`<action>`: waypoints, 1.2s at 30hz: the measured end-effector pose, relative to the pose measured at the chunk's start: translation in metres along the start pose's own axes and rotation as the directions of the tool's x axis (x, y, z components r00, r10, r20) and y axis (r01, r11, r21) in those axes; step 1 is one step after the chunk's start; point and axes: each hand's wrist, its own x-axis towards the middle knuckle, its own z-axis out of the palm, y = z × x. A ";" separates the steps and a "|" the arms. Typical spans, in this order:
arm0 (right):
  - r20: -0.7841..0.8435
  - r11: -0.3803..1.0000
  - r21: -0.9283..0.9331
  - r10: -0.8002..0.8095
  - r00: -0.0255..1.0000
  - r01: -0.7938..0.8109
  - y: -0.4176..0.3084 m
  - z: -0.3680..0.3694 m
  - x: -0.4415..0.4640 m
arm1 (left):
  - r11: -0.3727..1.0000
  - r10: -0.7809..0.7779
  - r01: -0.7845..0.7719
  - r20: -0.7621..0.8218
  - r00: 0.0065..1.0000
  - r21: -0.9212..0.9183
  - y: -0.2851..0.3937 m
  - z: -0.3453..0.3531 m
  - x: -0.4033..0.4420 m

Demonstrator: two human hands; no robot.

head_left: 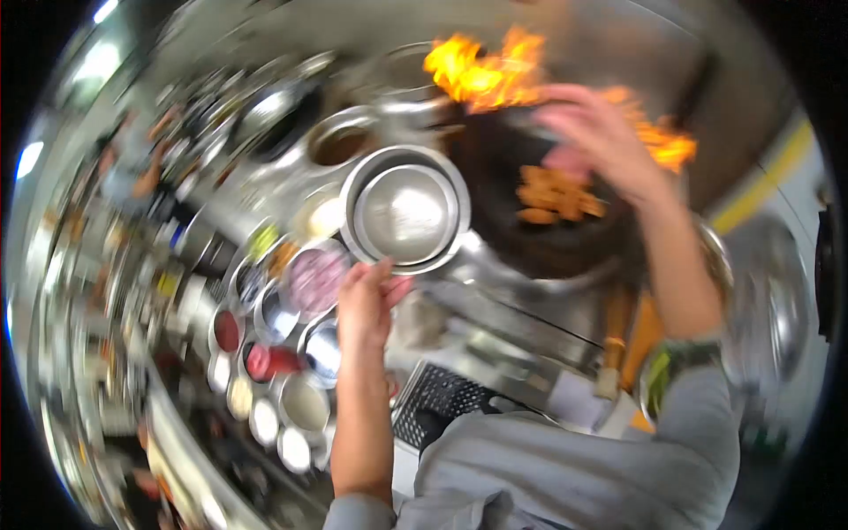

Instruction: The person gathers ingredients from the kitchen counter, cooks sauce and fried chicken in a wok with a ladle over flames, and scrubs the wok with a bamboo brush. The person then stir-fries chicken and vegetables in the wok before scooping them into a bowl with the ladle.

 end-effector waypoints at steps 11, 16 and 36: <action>0.155 0.993 -0.074 -0.079 0.985 0.091 0.006 0.052 -0.110 | 0.822 0.403 -0.566 -0.765 0.502 0.062 0.092 -0.419 -0.236; 0.317 0.991 0.060 0.094 0.944 -0.119 -0.007 0.171 -0.181 | 0.837 0.170 -0.546 -0.961 0.218 0.024 0.042 -0.642 -0.287; -0.268 0.842 -0.389 0.284 0.921 -0.373 0.050 0.126 -0.298 | 0.449 0.850 -0.616 -0.096 0.518 0.647 0.103 -0.499 -0.241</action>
